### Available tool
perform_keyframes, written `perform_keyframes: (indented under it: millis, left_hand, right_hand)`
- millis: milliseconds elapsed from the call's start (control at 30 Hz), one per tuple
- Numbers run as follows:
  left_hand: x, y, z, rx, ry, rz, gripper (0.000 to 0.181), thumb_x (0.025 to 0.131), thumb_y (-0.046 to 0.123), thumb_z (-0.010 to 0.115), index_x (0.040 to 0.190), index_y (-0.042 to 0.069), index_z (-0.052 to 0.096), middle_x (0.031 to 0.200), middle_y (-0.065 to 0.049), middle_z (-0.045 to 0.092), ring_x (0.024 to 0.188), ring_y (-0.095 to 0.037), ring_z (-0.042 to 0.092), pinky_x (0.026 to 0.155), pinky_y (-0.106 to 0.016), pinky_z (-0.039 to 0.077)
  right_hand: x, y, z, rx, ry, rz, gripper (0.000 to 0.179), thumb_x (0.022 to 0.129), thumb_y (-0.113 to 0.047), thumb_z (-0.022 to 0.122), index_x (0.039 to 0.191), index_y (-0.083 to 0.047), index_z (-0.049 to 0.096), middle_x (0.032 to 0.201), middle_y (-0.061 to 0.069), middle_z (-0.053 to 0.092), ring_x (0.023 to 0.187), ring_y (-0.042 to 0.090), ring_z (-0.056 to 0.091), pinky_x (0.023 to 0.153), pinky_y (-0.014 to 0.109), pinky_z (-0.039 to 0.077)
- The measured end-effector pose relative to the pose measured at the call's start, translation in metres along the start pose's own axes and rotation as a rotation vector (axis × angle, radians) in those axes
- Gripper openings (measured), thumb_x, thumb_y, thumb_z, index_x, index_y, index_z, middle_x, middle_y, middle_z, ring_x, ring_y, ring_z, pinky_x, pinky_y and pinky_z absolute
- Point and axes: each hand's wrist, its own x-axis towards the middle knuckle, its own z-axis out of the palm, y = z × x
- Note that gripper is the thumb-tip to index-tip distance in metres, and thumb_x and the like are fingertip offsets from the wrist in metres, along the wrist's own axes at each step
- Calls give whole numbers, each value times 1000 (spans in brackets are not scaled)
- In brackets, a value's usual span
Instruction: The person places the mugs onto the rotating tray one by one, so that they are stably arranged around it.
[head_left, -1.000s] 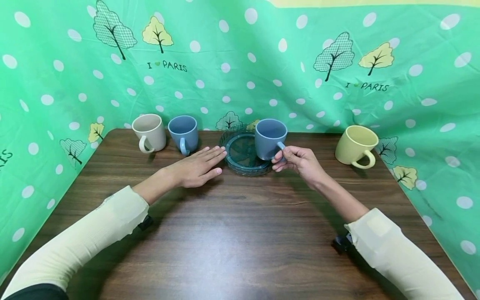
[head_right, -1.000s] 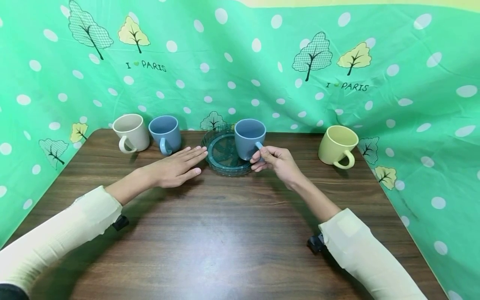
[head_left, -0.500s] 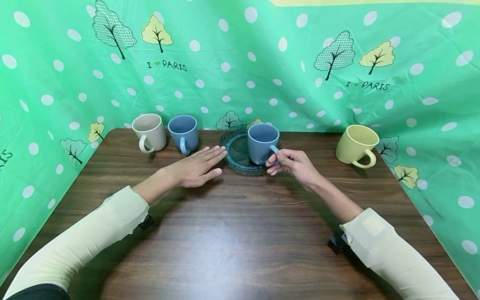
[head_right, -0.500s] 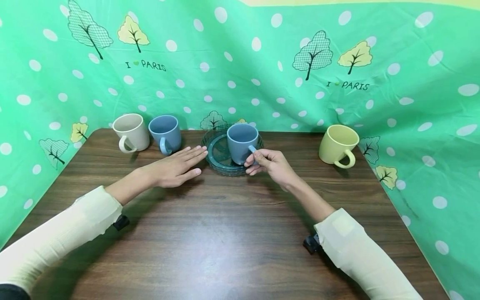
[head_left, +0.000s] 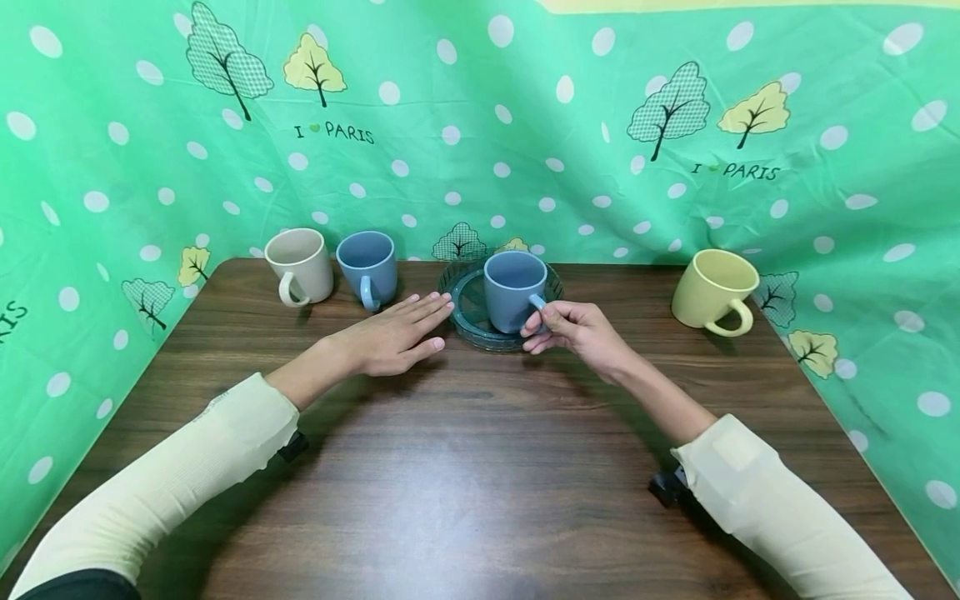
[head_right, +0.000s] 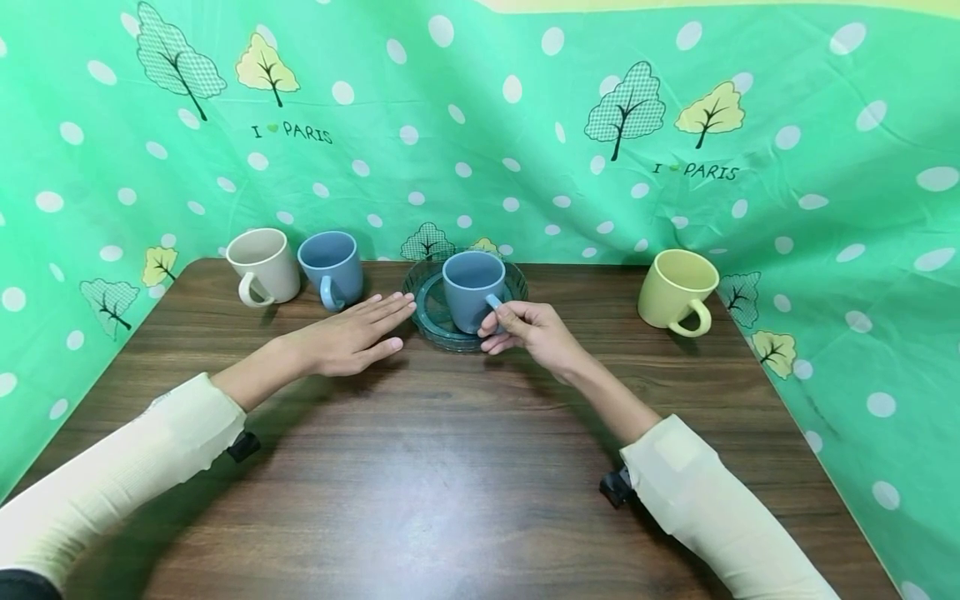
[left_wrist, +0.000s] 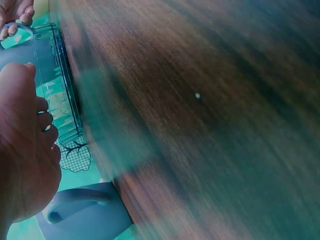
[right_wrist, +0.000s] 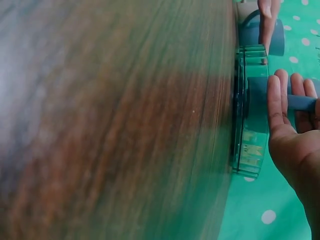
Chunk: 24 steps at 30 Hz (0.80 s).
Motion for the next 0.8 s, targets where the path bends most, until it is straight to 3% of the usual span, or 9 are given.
perform_keyframes:
  millis: [367, 667, 800]
  left_hand:
    - [0, 2, -1, -1, -7, -4, 70, 124, 42, 41, 179, 3, 24, 189, -18, 18, 178, -37, 14, 146, -57, 15]
    - [0, 1, 0, -3, -22, -14, 70, 124, 44, 39, 180, 4, 21, 190, -18, 17, 179, -36, 12, 147, -57, 14]
    - [0, 0, -1, 1, -30, -23, 71, 124, 45, 37, 180, 6, 20, 190, -16, 16, 179, -34, 11, 147, -55, 13]
  right_hand:
    - [3, 2, 5, -19, -69, -24, 44, 122, -16, 48, 124, 27, 61, 108, 5, 82, 97, 15, 84, 90, 32, 71]
    - [4, -2, 3, -89, -91, 28, 37, 122, -12, 47, 125, 21, 65, 120, 28, 78, 99, 14, 84, 93, 35, 71]
    - [3, -6, 0, -120, -57, 65, 36, 122, -12, 48, 129, 19, 66, 127, 35, 74, 98, 13, 83, 93, 36, 71]
